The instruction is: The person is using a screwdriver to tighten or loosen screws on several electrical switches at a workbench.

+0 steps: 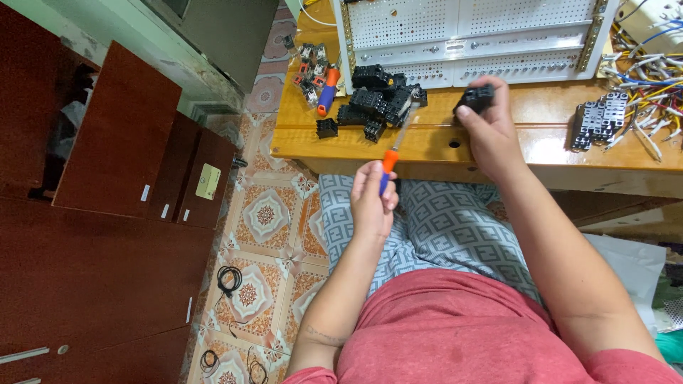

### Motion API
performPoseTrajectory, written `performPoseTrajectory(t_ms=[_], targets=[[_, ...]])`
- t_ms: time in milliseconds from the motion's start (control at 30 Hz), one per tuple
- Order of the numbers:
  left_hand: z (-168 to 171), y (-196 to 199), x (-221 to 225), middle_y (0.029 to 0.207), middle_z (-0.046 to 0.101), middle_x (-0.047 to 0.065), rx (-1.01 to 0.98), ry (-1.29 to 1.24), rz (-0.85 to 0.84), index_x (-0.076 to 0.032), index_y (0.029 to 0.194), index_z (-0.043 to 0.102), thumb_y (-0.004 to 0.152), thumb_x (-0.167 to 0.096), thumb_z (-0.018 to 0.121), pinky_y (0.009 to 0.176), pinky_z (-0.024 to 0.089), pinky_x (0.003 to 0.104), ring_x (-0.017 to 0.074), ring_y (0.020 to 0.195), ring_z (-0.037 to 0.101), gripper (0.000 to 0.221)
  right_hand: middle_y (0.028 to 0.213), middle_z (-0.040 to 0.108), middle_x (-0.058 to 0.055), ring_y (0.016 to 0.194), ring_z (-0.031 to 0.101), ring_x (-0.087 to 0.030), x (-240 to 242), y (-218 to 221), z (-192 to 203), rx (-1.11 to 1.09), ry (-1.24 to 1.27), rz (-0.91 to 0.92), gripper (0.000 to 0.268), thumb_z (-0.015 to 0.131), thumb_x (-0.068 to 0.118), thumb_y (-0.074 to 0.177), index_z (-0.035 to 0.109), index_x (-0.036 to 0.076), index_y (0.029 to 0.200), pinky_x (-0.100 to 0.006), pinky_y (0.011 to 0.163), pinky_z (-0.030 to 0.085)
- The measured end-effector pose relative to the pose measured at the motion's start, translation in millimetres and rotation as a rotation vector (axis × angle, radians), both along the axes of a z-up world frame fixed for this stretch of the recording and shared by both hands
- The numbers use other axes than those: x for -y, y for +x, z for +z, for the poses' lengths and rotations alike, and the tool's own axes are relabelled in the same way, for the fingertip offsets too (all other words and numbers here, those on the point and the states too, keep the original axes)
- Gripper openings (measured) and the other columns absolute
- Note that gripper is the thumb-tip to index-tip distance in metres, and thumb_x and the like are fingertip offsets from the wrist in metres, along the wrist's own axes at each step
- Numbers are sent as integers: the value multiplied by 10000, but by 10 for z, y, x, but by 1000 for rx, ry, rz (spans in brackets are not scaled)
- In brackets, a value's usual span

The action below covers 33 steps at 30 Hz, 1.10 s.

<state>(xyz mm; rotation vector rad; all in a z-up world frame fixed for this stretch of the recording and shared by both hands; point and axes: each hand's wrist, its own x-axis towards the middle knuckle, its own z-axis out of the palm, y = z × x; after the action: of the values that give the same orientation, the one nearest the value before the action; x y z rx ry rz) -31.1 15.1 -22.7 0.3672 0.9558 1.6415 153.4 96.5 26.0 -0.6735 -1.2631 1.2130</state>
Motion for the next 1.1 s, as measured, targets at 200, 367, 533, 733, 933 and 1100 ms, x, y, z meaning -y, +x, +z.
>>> performPoseTrajectory(t_ms=[200,367,533,733,933,1100], targets=[[11,-175,-26,893,573,139,37,-28,96,-77,1110,567,1026,-229,599,402,311,188,60,500,431,176,1177,504,-61,1114,581,-200,-261,-142,89,57,43,-24,379,721,36,961,423,168,1155,-351,1062,536],[-39,-238,-20,854,587,127,62,34,166,-121,1044,569,1007,-247,627,399,300,187,61,495,427,144,1086,485,-46,1054,507,-181,-545,-528,256,81,214,-51,467,785,-21,919,418,156,1147,-329,1017,459],[-58,-311,-10,857,593,125,69,9,207,-127,1048,580,1004,-261,633,402,311,187,63,495,433,150,1075,539,-81,1133,699,-268,-732,-851,199,251,354,-134,258,828,61,959,574,79,1001,-301,933,541],[-116,-347,-22,847,610,116,82,-12,194,-125,1058,590,1005,-252,640,404,324,192,70,487,441,147,1014,668,27,1091,592,-244,-795,-854,-16,668,487,-380,363,938,362,883,618,189,887,-415,940,288],[-187,-311,-88,842,584,134,128,7,141,-120,1044,561,1008,-218,623,388,294,190,67,481,428,122,1112,597,-20,1105,543,-259,-552,-554,166,701,516,-469,410,809,498,932,616,164,1072,-406,910,277],[-176,-341,-51,859,601,110,103,67,110,-108,1049,594,1028,-156,601,408,327,188,66,506,445,53,1235,555,-152,1209,501,-334,-140,334,161,872,401,-736,254,825,259,983,703,90,1129,-468,1013,280]])
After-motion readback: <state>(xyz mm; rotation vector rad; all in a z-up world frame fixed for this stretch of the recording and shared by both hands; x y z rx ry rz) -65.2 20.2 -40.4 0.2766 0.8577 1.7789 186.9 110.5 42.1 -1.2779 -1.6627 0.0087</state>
